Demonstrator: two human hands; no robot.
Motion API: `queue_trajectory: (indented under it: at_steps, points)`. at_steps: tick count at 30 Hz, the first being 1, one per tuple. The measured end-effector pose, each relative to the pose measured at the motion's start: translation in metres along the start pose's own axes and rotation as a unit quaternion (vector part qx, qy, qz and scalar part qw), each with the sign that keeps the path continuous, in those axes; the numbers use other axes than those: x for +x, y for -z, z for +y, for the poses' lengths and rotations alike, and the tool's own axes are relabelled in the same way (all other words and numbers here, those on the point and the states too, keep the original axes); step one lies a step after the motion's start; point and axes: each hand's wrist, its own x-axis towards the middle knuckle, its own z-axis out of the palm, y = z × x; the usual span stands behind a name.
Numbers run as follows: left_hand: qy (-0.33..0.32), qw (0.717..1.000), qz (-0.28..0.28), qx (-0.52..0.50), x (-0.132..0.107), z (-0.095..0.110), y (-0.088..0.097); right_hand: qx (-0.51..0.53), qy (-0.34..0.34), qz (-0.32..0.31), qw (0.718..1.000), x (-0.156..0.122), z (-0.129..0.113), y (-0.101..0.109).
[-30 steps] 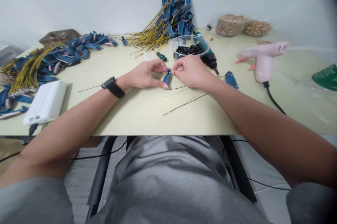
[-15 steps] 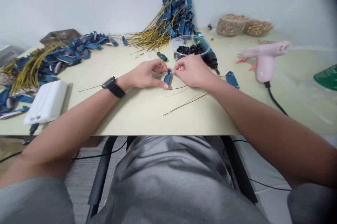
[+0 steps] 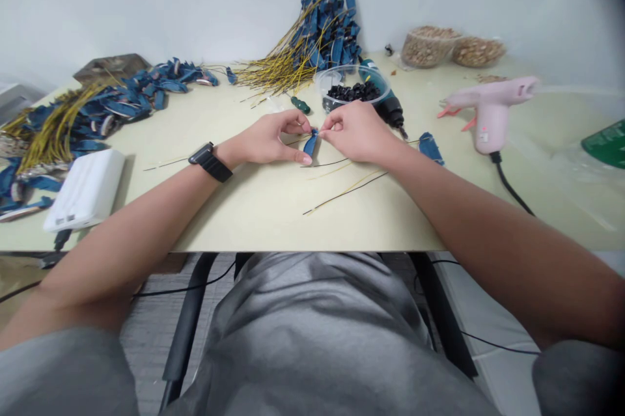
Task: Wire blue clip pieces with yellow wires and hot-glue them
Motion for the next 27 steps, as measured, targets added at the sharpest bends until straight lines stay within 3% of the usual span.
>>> queue_trajectory:
  at_steps: [27]
  points:
    - [-0.022,0.998,0.004,0.052,-0.0015,-0.0027,0.0044,0.005,-0.019,0.015,1.000,-0.0030,-0.0047,0.0076]
